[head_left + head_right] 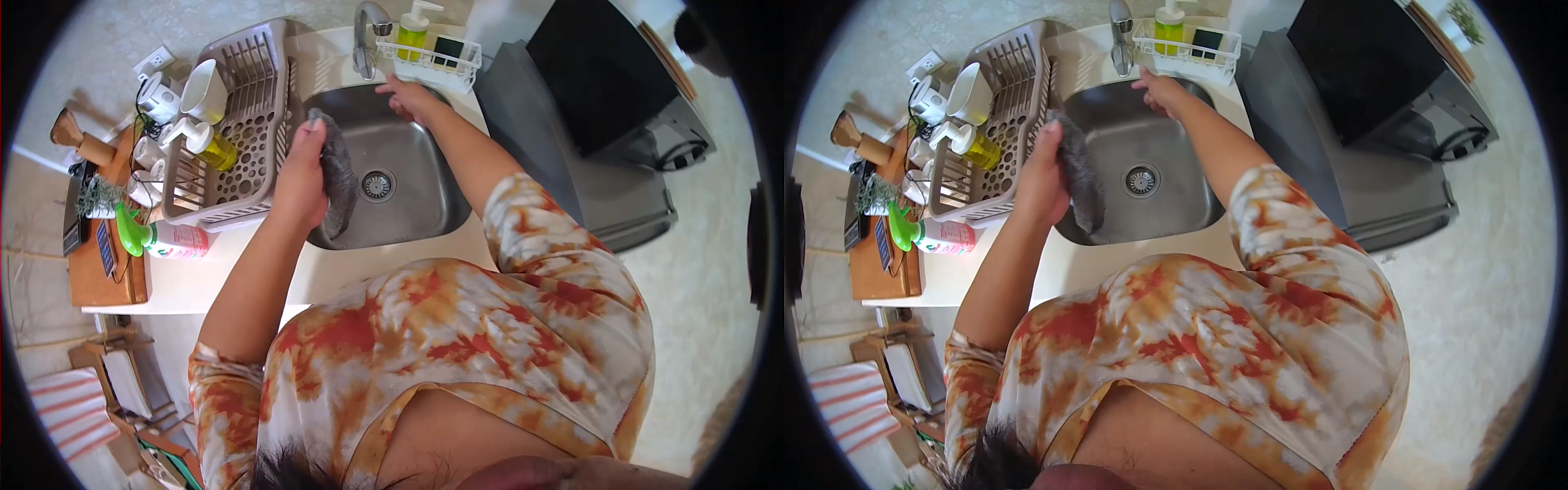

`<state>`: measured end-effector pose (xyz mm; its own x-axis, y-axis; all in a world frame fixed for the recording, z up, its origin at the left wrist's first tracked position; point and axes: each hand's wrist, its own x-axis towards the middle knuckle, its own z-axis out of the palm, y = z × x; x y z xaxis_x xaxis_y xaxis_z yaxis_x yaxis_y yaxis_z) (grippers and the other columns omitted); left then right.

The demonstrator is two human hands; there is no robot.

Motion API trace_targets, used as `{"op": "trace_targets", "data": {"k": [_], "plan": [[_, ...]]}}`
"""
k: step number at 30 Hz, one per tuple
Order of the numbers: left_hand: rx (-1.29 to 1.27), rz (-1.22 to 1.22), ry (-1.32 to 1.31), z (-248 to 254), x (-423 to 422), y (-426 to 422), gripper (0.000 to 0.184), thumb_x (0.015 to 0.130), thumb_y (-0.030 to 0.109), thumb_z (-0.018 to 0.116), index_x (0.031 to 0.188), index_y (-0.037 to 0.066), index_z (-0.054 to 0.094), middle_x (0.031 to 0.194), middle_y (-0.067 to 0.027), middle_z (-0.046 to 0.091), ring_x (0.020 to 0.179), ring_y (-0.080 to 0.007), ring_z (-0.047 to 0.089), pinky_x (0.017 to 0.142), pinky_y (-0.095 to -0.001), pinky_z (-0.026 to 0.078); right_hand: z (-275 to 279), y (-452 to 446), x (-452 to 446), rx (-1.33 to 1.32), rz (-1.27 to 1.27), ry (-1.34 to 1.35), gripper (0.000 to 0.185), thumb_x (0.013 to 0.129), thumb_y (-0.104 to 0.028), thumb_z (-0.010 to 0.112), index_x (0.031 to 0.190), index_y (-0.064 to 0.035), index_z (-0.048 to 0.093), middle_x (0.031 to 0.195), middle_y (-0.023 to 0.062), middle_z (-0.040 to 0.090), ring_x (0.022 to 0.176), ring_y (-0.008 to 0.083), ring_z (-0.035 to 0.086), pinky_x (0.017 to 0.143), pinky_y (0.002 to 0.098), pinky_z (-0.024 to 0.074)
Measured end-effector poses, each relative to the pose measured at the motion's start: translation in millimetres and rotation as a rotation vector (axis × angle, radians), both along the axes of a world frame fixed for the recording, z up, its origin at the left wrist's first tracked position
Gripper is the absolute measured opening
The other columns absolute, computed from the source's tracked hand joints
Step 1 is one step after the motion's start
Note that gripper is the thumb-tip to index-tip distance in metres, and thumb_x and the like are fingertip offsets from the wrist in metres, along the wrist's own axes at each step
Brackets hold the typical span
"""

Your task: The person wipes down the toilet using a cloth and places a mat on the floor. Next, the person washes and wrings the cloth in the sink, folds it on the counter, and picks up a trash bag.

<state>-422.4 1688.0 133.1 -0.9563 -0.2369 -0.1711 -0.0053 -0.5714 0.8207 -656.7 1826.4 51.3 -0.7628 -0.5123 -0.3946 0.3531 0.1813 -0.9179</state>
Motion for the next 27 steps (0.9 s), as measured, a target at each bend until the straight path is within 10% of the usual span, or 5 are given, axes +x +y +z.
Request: {"op": "trace_targets", "data": {"k": [16,21,24,25,27], "plan": [[-0.101,-0.085,-0.367,-122.7,-178.3,14.9,0.019,0.091,0.018,0.054,0.102,0.002,0.056,0.081,-0.0063,0.059,0.07,-0.0218,0.06,0.067,-0.0389,0.052,10.3,-60.4,-44.3,-0.312,-0.036,-0.307,0.019,0.091,-0.023,0.052,0.082,-0.0068,0.052,0.064,0.0049,0.049,0.048,0.0123,0.04,0.042,0.0264,0.029],[-0.514,-0.185,-0.361,-137.6,-177.2,9.3,0.045,0.088,0.029,0.061,0.122,0.001,0.055,0.113,-0.0142,0.062,0.1,-0.0245,0.06,0.082,-0.0429,0.045,18.7,-38.1,-41.7,0.009,0.244,-0.127,0.026,0.089,-0.01,0.053,0.113,-0.0041,0.059,0.085,0.0087,0.058,0.076,0.0194,0.059,0.066,0.0304,0.053],[-0.828,-0.264,-0.483,-100.3,-163.9,13.2,0.044,0.087,0.03,0.061,0.12,0.001,0.056,0.111,-0.0127,0.063,0.103,-0.024,0.06,0.082,-0.0385,0.046,43.7,-25.3,-31.9,0.13,0.451,0.044,0.025,0.088,-0.007,0.051,0.111,-0.0041,0.059,0.092,0.0091,0.06,0.082,0.0176,0.062,0.068,0.0262,0.0527],[-1.437,-0.455,-0.248,-182.6,-204.0,-32.1,0.043,0.086,0.029,0.063,0.118,0.001,0.058,0.109,-0.01,0.064,0.101,-0.022,0.061,0.08,-0.034,0.047,50.2,-25.7,-31.3,0.217,0.511,0.109,0.028,0.085,-0.004,0.052,0.112,-0.0048,0.059,0.096,0.0093,0.063,0.082,0.0154,0.064,0.067,0.0239,0.0526],[-1.352,-0.296,-0.312,-150.9,-188.8,-9.7,0.043,0.085,0.029,0.065,0.117,0.002,0.058,0.106,-0.0085,0.065,0.097,-0.0205,0.062,0.076,-0.0331,0.047,63.8,-23.6,-29.4,0.279,0.598,0.196,0.029,0.083,-0.004,0.053,0.111,-0.0054,0.059,0.098,0.0094,0.063,0.079,0.0144,0.064,0.066,0.0233,0.0524]]}}
